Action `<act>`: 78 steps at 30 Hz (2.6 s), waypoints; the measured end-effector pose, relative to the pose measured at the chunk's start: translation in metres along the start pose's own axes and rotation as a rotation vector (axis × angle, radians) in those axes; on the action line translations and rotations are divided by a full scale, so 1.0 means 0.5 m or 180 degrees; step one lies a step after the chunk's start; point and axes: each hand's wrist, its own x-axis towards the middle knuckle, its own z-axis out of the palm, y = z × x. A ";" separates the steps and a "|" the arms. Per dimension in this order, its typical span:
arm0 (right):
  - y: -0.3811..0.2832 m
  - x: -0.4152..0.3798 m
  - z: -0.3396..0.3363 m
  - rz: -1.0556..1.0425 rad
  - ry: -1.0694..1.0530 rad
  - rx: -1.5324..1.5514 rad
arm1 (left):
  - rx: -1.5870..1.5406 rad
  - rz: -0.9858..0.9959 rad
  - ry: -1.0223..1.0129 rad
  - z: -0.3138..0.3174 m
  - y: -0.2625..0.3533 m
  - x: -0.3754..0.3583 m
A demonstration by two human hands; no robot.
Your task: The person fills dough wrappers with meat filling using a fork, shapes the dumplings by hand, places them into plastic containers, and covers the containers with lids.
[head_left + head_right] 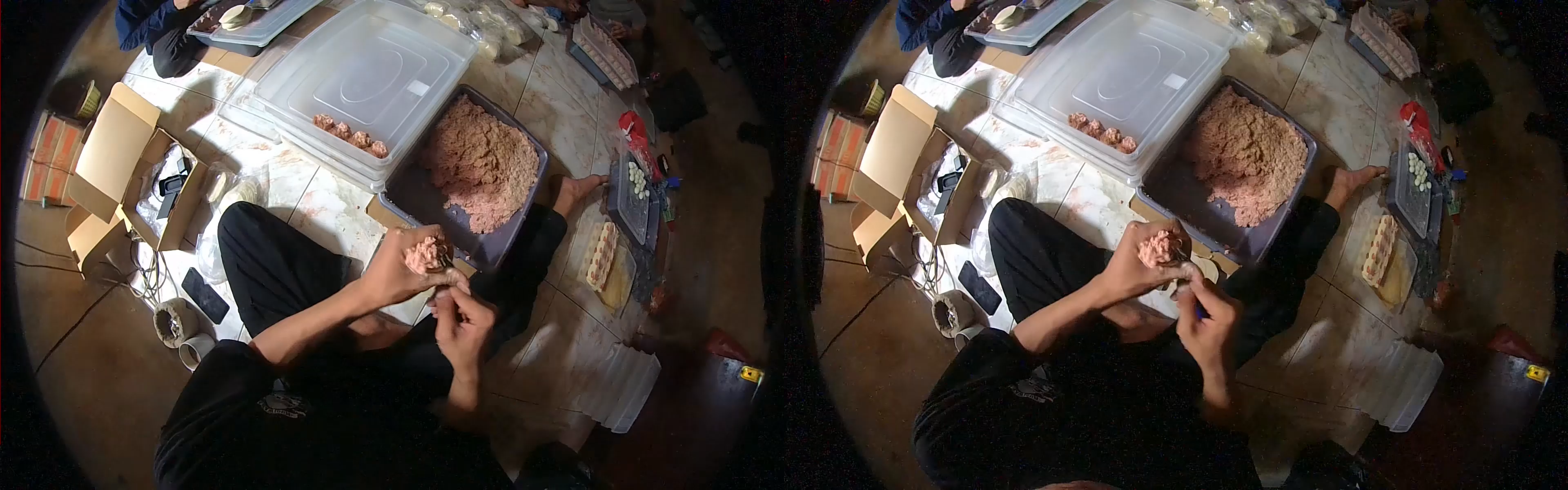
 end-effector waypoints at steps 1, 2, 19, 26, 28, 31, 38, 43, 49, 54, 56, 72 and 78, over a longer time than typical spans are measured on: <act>-0.017 0.014 0.003 0.0001 -0.0131 -0.0259 | 0.0250 -0.0050 -0.0027 -0.007 -0.003 0.002; -0.042 0.030 -0.010 -0.0026 -0.0058 -0.0333 | 0.0501 -0.0109 -0.0058 -0.014 -0.005 0.001; -0.044 0.009 -0.068 0.0349 0.0554 -0.0119 | -0.0459 -0.0280 0.0027 -0.030 0.010 0.008; -0.131 0.074 -0.127 0.0256 0.0195 -0.1810 | 0.0639 -0.0278 -0.0180 -0.046 -0.029 0.017; -0.171 0.072 -0.103 -0.0169 0.0074 -0.1699 | 0.0511 -0.0392 0.0039 -0.047 -0.040 0.019; -0.106 0.086 -0.017 -0.0359 -0.0670 -0.2171 | 0.0365 -0.0215 -0.0132 -0.038 -0.081 0.015; -0.111 0.094 -0.017 -0.0005 -0.0961 -0.2161 | 0.1774 0.0384 -0.0156 -0.047 -0.088 0.000; -0.136 0.093 0.002 -0.0135 -0.0776 -0.2201 | 0.1661 0.0465 0.0413 -0.020 -0.073 -0.012; -0.194 0.113 -0.129 -0.0038 0.0352 -0.2454 | -0.1130 -0.0317 0.0126 -0.003 -0.048 0.001; -0.152 0.099 -0.037 -0.0084 -0.0926 -0.2676 | 0.0576 -0.0317 -0.0392 -0.017 -0.046 0.011; -0.170 0.091 -0.050 0.0017 -0.0651 -0.2480 | 0.1121 0.0030 -0.0291 -0.028 -0.054 0.008; -0.151 0.081 -0.043 0.0035 -0.0615 -0.1902 | 0.1014 0.0519 -0.0231 -0.031 -0.053 0.008; -0.170 0.085 -0.059 -0.0040 -0.0515 -0.1667 | 0.2234 0.0394 -0.0417 -0.049 -0.038 0.004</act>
